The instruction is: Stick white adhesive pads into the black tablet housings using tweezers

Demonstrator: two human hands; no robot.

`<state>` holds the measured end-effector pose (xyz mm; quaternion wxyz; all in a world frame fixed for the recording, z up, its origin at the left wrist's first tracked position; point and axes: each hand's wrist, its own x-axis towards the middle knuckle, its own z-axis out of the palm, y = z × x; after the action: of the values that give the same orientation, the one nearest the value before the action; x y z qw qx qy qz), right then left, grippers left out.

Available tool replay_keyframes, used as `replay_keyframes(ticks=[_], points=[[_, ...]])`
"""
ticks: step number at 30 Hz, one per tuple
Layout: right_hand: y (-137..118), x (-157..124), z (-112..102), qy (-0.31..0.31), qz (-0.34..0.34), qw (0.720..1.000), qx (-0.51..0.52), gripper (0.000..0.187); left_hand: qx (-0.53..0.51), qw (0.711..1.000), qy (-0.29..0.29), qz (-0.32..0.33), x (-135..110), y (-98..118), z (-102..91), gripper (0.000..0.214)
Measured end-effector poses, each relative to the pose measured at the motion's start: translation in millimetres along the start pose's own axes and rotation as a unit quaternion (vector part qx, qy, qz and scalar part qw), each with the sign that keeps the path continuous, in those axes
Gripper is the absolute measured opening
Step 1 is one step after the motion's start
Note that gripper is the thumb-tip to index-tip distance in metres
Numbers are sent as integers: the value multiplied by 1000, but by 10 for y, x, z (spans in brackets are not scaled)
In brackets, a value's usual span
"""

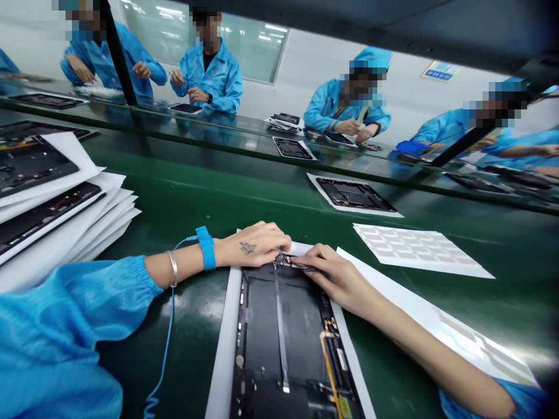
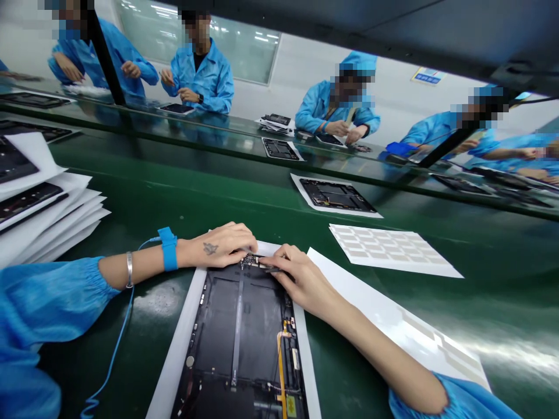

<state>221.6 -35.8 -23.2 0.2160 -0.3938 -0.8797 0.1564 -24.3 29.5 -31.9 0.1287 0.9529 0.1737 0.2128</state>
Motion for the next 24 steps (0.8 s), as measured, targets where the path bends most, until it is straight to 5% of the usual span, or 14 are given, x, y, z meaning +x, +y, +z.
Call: replay_keyframes(ticks=[6,11,14,19,24], points=[[84,5,-139,128,20,992,0,23,121,984,-42,-122,-47,130,-63,22],[116,-25,-277,252,54,966,13,23,145,979,-62,-133,-50,129,-257,22],[80,-115,-392,329,90,940,19,24,93,969,23,-229,-17,-93,-600,23],[15,-283,-520,401,158,902,39,28,162,895,163,-382,66,-763,-1196,28],[2,-303,-492,413,100,904,47,24,213,812,223,-495,37,-1190,-1366,32]])
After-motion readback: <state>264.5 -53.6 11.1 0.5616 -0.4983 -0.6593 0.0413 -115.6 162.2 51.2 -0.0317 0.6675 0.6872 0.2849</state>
